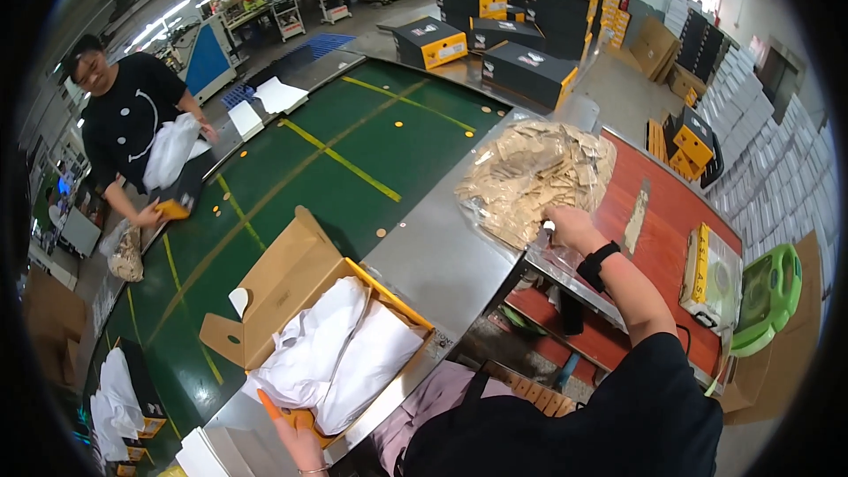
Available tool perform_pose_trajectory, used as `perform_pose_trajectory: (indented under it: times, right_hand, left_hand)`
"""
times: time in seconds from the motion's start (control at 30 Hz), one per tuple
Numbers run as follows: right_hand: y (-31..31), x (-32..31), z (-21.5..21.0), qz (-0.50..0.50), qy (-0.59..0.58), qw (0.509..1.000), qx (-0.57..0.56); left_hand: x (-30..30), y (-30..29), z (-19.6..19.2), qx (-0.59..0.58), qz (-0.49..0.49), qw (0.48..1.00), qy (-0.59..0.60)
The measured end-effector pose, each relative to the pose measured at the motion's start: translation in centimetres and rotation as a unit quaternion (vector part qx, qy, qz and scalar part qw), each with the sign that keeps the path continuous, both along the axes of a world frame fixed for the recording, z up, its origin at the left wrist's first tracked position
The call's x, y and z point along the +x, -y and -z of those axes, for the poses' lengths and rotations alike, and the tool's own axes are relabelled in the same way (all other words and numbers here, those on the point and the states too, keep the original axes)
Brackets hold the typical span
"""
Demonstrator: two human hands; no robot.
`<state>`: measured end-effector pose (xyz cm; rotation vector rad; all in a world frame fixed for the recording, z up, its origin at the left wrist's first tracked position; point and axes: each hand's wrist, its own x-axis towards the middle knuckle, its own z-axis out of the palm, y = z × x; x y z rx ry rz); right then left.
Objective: Packing shoes into individual boxes and preparing them on a conveyor belt in a manufacturing facility.
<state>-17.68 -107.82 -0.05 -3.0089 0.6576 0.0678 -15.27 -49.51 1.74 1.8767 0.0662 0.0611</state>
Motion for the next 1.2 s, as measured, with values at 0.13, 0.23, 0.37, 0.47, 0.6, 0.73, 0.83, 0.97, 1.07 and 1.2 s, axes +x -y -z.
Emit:
perform_pose_trajectory:
  times: [0.13, 0.23, 0.37, 0.47, 0.6, 0.73, 0.83, 0.97, 1.07, 1.2]
  right_hand:
    - [-1.5, 2.6, -3.1, -0.037, 0.055, 0.997, -0.036]
    - [-8.5, 5.8, -8.9, -0.069, 0.158, 0.950, 0.261]
    - [-16.5, 10.3, -10.7, -0.145, 0.061, 0.806, 0.570]
    - [-20.6, 14.6, -10.2, -0.197, 0.048, 0.739, 0.642]
    - [-23.6, 20.9, -6.4, -0.081, 0.038, 0.651, 0.754]
    - [-23.0, 25.2, 0.3, -0.054, -0.144, 0.532, 0.833]
    - [-26.2, 25.8, -0.3, -0.052, -0.116, 0.433, 0.892]
    - [-28.9, 24.1, -4.7, -0.022, -0.083, 0.383, 0.920]
    - [-27.7, 21.5, -7.0, -0.110, -0.015, 0.415, 0.903]
    - [-27.1, 17.5, -9.7, -0.337, 0.188, 0.558, 0.735]
  left_hand:
    - [0.0, -0.3, -0.4, 0.123, -0.064, 0.990, -0.015]
    - [0.4, -1.2, 0.7, 0.042, -0.058, 0.996, -0.047]
    - [1.3, -0.4, 0.7, -0.003, -0.065, 0.998, -0.020]
    - [1.4, -1.6, 3.3, 0.070, -0.093, 0.991, 0.060]
    - [0.2, -2.9, 3.1, 0.019, -0.108, 0.993, -0.035]
    - [1.3, -2.8, 4.6, 0.030, -0.059, 0.996, -0.053]
    - [1.3, -1.9, 2.2, 0.017, -0.059, 0.997, -0.038]
    - [1.3, -2.7, 3.6, 0.025, -0.105, 0.993, 0.043]
    - [2.1, -3.0, 0.6, -0.031, -0.171, 0.983, 0.062]
    - [3.5, -2.7, -4.9, 0.063, -0.212, 0.959, 0.179]
